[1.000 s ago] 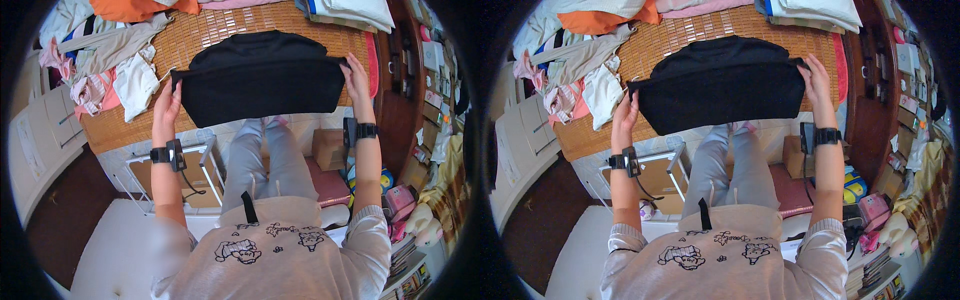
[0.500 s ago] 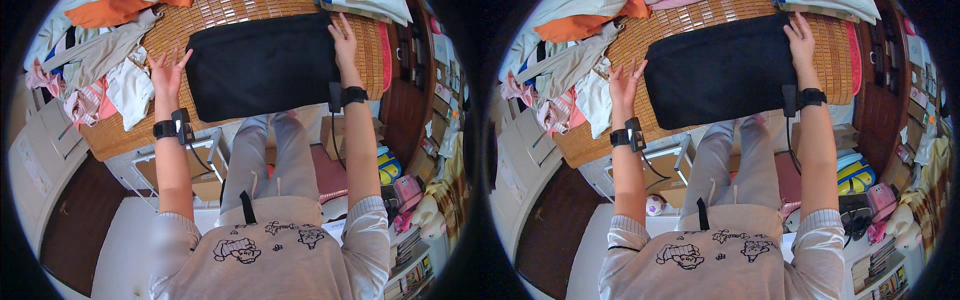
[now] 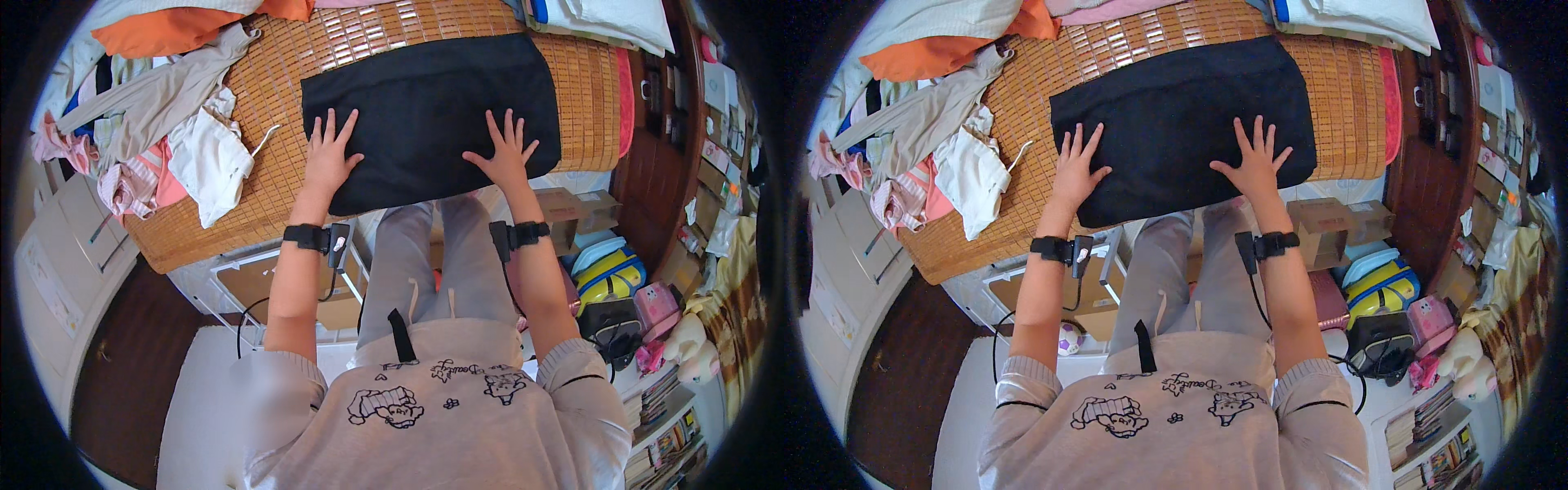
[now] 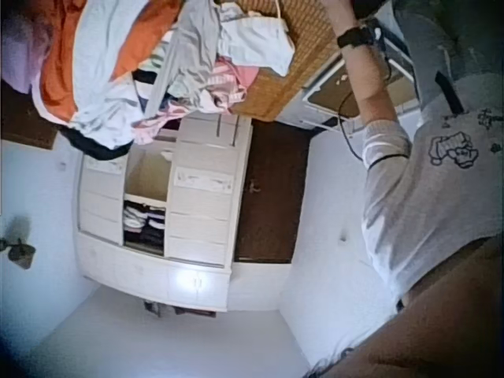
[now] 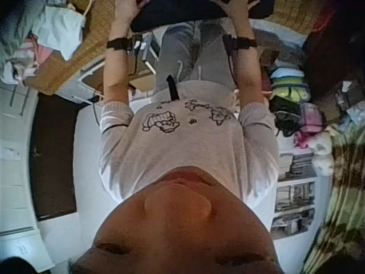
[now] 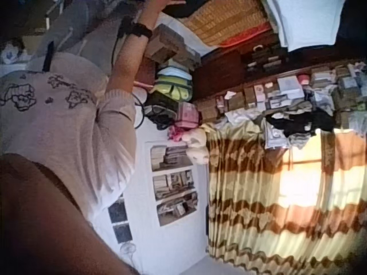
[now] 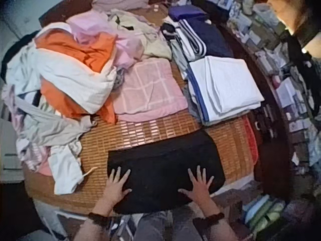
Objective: The person folds several items of clothing on a bed, including a black shirt, a white sweatshirt, an orange shirt, and a white item, placing them in a stack.
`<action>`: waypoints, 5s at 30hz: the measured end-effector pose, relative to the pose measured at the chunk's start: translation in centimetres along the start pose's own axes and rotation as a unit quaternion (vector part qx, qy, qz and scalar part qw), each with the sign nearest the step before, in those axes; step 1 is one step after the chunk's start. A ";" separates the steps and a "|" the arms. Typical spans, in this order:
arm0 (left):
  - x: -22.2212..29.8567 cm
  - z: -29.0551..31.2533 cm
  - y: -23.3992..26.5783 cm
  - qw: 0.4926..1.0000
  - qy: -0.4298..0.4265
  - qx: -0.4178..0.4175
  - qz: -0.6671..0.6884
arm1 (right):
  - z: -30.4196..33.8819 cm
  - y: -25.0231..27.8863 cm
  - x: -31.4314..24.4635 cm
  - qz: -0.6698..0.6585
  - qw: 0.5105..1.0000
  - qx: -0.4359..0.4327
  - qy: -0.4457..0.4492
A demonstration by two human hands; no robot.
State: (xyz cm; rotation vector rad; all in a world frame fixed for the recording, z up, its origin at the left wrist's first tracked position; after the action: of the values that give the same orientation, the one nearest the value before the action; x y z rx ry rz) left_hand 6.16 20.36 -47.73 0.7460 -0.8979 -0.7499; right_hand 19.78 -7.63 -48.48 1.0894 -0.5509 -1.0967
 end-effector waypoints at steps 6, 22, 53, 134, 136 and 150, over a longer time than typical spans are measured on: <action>0.6 2.0 -1.0 0.991 0.124 -0.045 -0.027 | -3.3 0.8 -0.1 0.012 0.998 -0.023 0.053; 3.2 -0.9 -0.5 0.974 0.189 -0.124 0.022 | -8.1 1.4 -6.4 0.053 0.983 0.068 0.160; 1.8 -8.1 0.7 0.659 0.276 -0.122 0.689 | -0.1 -2.1 0.5 -0.739 0.611 -0.108 -0.263; 3.5 4.5 -7.3 0.611 0.364 -0.061 0.701 | 0.8 -3.9 8.1 -0.585 0.771 -0.097 -0.232; 3.7 6.3 -6.8 0.609 0.387 -0.127 0.681 | 1.2 -2.6 7.7 -0.508 0.800 -0.114 -0.296; 13.3 7.3 8.7 0.613 0.382 -0.103 0.684 | -2.1 15.7 8.9 -0.688 0.645 -0.326 -0.072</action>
State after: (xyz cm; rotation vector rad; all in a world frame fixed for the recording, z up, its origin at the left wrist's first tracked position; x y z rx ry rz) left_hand 7.48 12.30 -32.25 -0.0392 -0.3294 0.8331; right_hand 31.79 -14.05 -36.42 0.6122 0.7817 -2.4550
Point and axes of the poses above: each hand's wrist, its own z-axis away from the middle knuckle, its own y-axis out of the back of the hand, x = y × z, the point moved 1 cm from there along -z, towards the middle knuckle, and after that the axes turned 7 degrees about z, right-handed, at the moved point
